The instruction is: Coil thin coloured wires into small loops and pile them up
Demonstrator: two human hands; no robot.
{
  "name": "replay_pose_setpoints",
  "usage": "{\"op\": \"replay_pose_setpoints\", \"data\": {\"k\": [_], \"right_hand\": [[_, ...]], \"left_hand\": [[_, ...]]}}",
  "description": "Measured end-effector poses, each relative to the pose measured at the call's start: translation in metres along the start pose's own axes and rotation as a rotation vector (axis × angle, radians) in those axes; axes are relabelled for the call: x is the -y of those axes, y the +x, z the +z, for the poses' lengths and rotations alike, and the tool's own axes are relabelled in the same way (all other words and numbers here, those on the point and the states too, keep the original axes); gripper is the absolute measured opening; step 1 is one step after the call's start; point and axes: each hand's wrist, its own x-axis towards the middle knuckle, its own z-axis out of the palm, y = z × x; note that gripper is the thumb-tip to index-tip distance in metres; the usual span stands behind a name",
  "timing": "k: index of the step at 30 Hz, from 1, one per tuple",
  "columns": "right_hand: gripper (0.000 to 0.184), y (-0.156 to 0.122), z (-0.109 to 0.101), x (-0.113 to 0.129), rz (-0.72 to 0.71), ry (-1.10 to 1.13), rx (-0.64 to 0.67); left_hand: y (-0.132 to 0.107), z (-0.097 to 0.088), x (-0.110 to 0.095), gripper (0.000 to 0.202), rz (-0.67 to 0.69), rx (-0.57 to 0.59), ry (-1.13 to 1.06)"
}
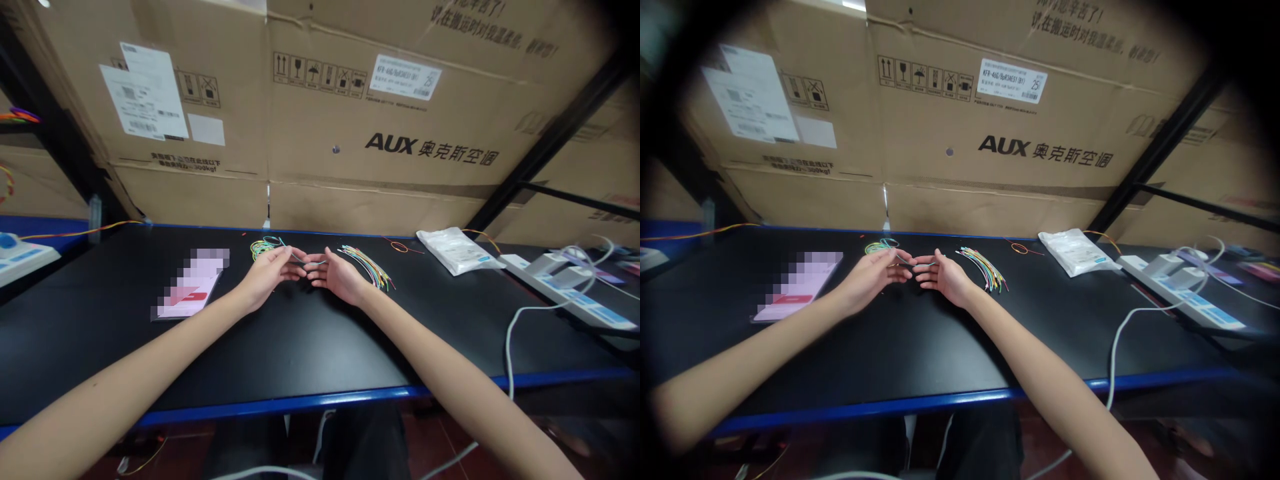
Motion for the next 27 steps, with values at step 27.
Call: {"op": "replay_pose_setpoints", "data": {"k": [27], "right_hand": [[0.049,0.0026,-0.0013,-0.0015,-0.022,0.033,-0.029]], "left_hand": [[-0.0022,0.0016,0.0029,0.035,-0.008,0.119,0.081]]}}
